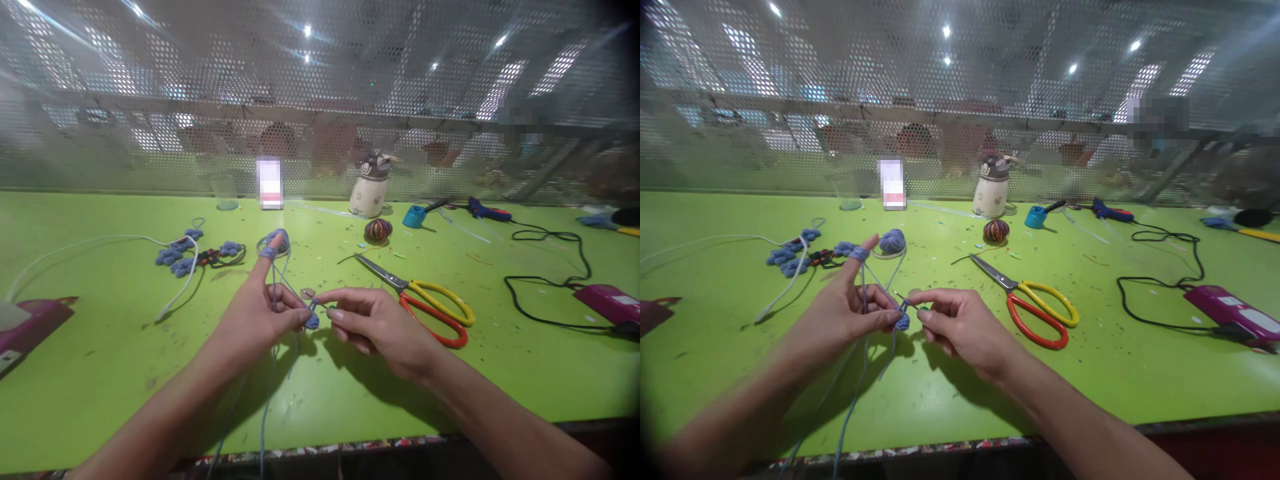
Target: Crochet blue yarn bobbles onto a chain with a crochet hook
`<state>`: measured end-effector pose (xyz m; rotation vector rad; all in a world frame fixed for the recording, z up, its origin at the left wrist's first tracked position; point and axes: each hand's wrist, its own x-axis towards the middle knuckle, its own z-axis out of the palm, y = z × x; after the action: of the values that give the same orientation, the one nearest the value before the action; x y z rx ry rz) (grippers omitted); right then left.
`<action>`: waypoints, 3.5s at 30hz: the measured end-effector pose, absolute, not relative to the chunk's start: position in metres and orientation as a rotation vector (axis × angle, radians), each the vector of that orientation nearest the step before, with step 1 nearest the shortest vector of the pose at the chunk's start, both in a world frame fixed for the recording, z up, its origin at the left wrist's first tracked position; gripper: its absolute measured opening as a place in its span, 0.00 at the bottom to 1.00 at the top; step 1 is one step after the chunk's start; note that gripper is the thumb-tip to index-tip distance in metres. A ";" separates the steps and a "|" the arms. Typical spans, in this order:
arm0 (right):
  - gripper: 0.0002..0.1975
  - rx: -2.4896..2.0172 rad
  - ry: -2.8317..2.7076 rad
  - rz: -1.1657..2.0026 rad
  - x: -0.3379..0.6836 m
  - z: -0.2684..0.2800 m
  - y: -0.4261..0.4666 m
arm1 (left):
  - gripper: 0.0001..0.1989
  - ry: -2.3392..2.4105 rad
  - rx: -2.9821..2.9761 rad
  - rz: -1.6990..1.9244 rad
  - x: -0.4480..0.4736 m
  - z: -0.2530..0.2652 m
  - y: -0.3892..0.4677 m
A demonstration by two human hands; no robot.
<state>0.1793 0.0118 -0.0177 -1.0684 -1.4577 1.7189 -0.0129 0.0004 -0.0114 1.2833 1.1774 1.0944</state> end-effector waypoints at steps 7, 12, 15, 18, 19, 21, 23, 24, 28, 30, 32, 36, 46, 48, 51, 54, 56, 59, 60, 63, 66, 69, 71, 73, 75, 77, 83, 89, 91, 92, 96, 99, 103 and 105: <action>0.16 -1.024 -1.324 1.769 0.176 -0.019 0.010 | 0.59 1.081 1.203 1.125 -0.016 -0.010 0.001; 0.17 -0.959 -1.277 1.763 0.175 -0.020 0.006 | 0.58 1.033 1.117 1.170 -0.014 -0.009 -0.001; 0.17 -0.939 -1.246 1.750 0.174 -0.019 0.004 | 0.58 0.985 1.077 1.194 -0.013 -0.010 -0.001; 0.17 -0.925 -1.224 1.747 0.173 -0.019 0.002 | 0.58 0.956 1.064 1.204 -0.012 -0.009 -0.002; 0.17 -0.919 -1.227 1.741 0.172 -0.019 0.001 | 0.58 0.955 1.069 1.207 -0.012 -0.009 -0.002; 0.17 -0.908 -1.245 1.711 0.171 -0.020 0.001 | 0.58 0.962 1.087 1.207 -0.011 -0.007 -0.004; 0.16 -0.907 -1.278 1.671 0.171 -0.021 0.001 | 0.58 0.992 1.122 1.199 -0.011 -0.005 -0.005; 0.16 -0.912 -1.302 1.654 0.171 -0.021 0.001 | 0.57 1.014 1.145 1.192 -0.011 -0.004 -0.005; 0.16 -0.966 -1.423 1.641 0.174 -0.020 0.004 | 0.57 1.145 1.286 1.173 -0.009 -0.005 -0.005; 0.15 -1.011 -1.493 1.646 0.176 -0.019 0.007 | 0.55 1.226 1.360 1.167 -0.007 -0.007 -0.006; 0.13 -1.071 -1.536 1.633 0.176 -0.018 0.010 | 0.51 1.302 1.442 1.147 -0.005 -0.009 -0.008; 0.10 -1.119 -1.435 1.657 0.171 -0.018 0.010 | 0.41 1.449 1.627 1.165 0.004 -0.010 -0.018; 0.12 -0.745 -1.215 1.618 0.162 -0.027 -0.001 | 0.49 1.007 0.989 1.322 -0.002 -0.001 -0.010; 0.11 -0.749 -1.310 1.552 0.164 -0.026 -0.001 | 0.49 0.947 0.890 1.303 -0.005 0.002 -0.009; 0.10 -0.770 -1.438 1.414 0.168 -0.026 0.000 | 0.49 0.880 0.849 1.234 -0.006 0.006 -0.011; 0.09 -0.785 -1.592 1.234 0.174 -0.028 0.003 | 0.51 0.850 0.833 1.201 -0.007 0.007 -0.014; 0.10 -0.785 -1.732 1.091 0.179 -0.027 0.005 | 0.53 0.842 0.836 1.197 -0.007 0.008 -0.015; 0.10 -0.754 -1.917 0.891 0.187 -0.022 0.008 | 0.55 0.842 0.855 1.194 -0.009 0.009 -0.017; 0.10 -0.741 -1.965 0.835 0.190 -0.020 0.009 | 0.56 0.843 0.866 1.191 -0.009 0.010 -0.018; 0.11 -0.696 -2.080 0.696 0.196 -0.011 0.011 | 0.56 0.841 0.913 1.180 -0.011 0.011 -0.018; 0.11 -0.655 -2.144 0.625 0.200 -0.003 0.013 | 0.58 0.834 0.950 1.170 -0.014 0.012 -0.019; 0.10 -0.630 -2.177 0.611 0.203 0.002 0.014 | 0.58 0.808 0.958 1.165 -0.015 0.012 -0.019; 0.11 -0.627 -2.187 0.599 0.204 0.003 0.014 | 0.59 0.785 0.961 1.167 -0.016 0.012 -0.019; 0.11 -0.623 -2.196 0.588 0.205 0.003 0.014 | 0.59 0.778 0.950 1.173 -0.017 0.011 -0.020; 0.11 -0.615 -2.208 0.582 0.206 0.003 0.013 | 0.59 0.783 0.935 1.176 -0.017 0.012 -0.020; 0.11 -0.604 -2.220 0.575 0.207 0.003 0.013 | 0.57 0.782 0.915 1.169 -0.018 0.013 -0.021; 0.13 -0.536 -2.228 0.597 0.206 0.003 0.014 | 0.54 0.768 0.909 1.182 -0.017 0.017 -0.025; 0.11 -0.554 -2.193 0.706 0.207 0.003 0.013 | 0.49 0.745 0.880 1.171 -0.018 0.014 -0.023; 0.10 -0.560 -2.168 0.784 0.207 0.003 0.012 | 0.48 0.756 0.888 1.173 -0.018 0.014 -0.022; 0.10 -0.567 -2.156 0.825 0.207 0.003 0.012 | 0.47 0.768 0.894 1.175 -0.018 0.014 -0.022; 0.09 -0.629 -2.098 1.000 0.206 0.002 0.010 | 0.44 0.823 0.920 1.179 -0.016 0.012 -0.021; 0.08 -0.689 -1.983 1.221 0.204 0.000 0.010 | 0.37 0.861 0.949 1.188 -0.014 0.010 -0.021; 0.07 -0.728 -1.750 1.527 0.199 -0.005 0.011 | 0.27 0.903 1.003 1.194 -0.013 0.007 -0.020; 0.08 -0.732 -1.649 1.649 0.196 -0.009 0.011 | 0.26 0.900 1.033 1.181 -0.013 0.005 -0.019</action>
<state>0.1960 0.0112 -0.0087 -0.7324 -1.6493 1.6494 -0.0135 -0.0186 0.0050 1.0332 0.8996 1.1805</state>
